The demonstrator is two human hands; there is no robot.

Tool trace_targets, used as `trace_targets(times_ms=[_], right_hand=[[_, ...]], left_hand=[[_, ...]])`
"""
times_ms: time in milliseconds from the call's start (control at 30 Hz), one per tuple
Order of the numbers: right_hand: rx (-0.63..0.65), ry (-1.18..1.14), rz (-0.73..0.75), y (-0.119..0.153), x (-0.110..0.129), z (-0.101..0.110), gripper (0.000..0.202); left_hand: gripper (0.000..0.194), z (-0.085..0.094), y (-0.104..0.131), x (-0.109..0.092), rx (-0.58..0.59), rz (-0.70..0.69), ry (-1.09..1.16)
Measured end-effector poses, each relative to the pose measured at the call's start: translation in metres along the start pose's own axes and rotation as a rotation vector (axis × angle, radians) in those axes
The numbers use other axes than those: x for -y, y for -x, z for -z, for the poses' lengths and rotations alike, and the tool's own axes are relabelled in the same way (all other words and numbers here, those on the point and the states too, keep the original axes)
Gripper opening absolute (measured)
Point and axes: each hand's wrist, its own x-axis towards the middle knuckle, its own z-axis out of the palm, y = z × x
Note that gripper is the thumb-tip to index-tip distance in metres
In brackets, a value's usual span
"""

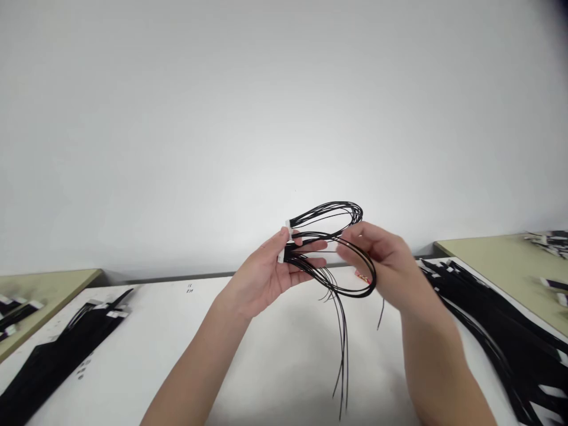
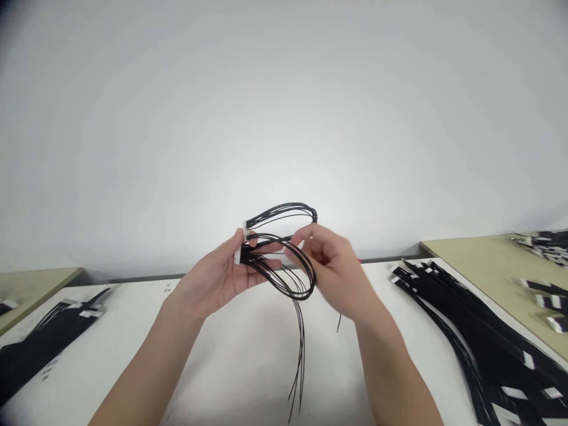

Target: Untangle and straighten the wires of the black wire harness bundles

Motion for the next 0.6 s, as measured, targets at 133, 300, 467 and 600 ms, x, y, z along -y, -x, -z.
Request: trace_targets(times_ms=[133,300,467,600], right_hand=[[-0.008,-0.434,-0.087,-0.003,0.002,0.030,0.016],[-0.217,-0.553,0.032,-0.011,-0.001,0.035,0.009],[-0.440,-0.486,0.194,-0.019,-0.008,0.015,0.013],[-0.415,-0.473,0.278,-0.019,-0.012,0.010,0.025]], left_hand=[[0.028,0.000,0.000,-0.003,-0.036,-0.001,0.009],[0.027,0.001,-0.001,-0.004,-0.035,0.001,0.030],[0.028,0.003,-0.001,-0.002,-0.009,-0.007,0.002],[0.029,0.005,-0.001,-0.001,0.022,-0.030,-0.051]])
